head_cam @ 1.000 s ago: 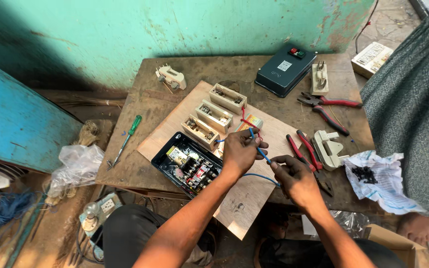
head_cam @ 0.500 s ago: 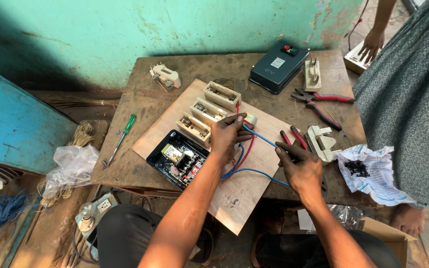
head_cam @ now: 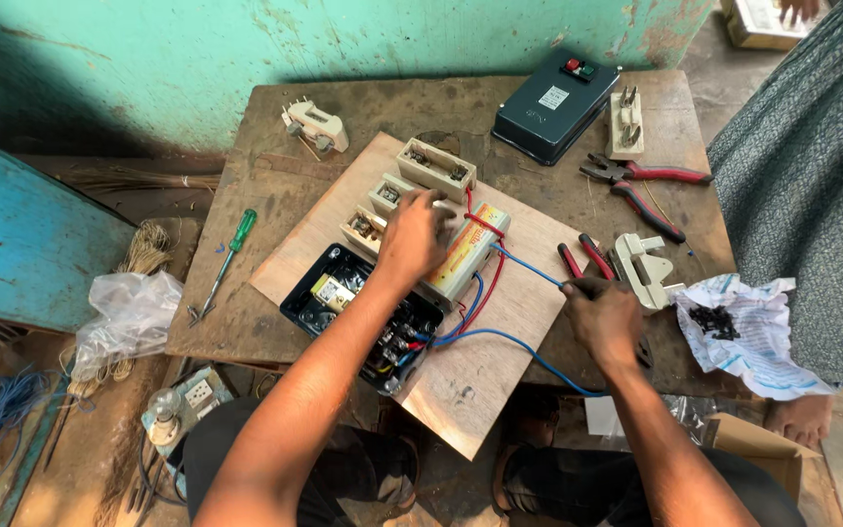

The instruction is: The person sits on the floor and uses pliers and a screwdriver to strip, twist, and connect wires to a capacitor and several switch housings. They repeatedly cut wire ends, twist strands together, and secure connections inside the switch boxes.

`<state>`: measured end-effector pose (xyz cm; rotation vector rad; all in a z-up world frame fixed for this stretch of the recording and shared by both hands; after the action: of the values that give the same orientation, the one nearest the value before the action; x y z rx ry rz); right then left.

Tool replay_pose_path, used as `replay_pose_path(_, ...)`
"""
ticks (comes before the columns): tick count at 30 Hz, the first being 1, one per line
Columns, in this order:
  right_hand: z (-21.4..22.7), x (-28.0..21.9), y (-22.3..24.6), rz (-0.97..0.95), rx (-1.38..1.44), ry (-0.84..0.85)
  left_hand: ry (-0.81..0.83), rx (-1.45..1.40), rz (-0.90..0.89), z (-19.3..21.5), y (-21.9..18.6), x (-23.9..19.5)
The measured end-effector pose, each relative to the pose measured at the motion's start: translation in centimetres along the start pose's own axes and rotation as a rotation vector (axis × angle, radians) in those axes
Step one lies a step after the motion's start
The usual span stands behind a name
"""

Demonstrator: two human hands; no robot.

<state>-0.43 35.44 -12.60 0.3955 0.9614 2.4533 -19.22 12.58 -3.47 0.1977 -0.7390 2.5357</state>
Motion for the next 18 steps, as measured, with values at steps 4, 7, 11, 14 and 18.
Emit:
replay_pose_path(4, -1.5, -0.5, -3.3, -0.222, 0.152, 0.099, 0.120, 0.089, -0.068, -1.9, 1.3, 0.9)
replay_pose_path(7, -3.1, -0.3, -3.7, -0.207, 0.244, 0.126, 0.163, 0.140, -0.119, -3.2, 2.0, 1.9)
replay_pose_path(11, -4.9, 0.2, -5.7, -0.288, 0.331, 0.069, 0.224, 0.205, -0.137, -5.7, 3.0, 2.2)
replay_pose_path(14, -6.1, 0.8, -6.1, -0.274, 0.344, 0.090, 0.310, 0.250, -0.131, -7.6, 3.8, 2.6)
replay_pose_path(18, -8.2, 0.8, -7.2, -0.414, 0.553, 0.119, 0.320, 0.218, -0.181, -8.4, 4.2, 3.0)
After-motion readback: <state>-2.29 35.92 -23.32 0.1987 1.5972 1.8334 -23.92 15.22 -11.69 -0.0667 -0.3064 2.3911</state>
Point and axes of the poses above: each hand's wrist, its own x-axis towards the middle knuckle, its own z-axis out of the back of the hand, y = z × x, the point moved 10 cm from there along x, towards the middle knuckle, and after that the axes turned 14 degrees about z, right-handed, at the moved point
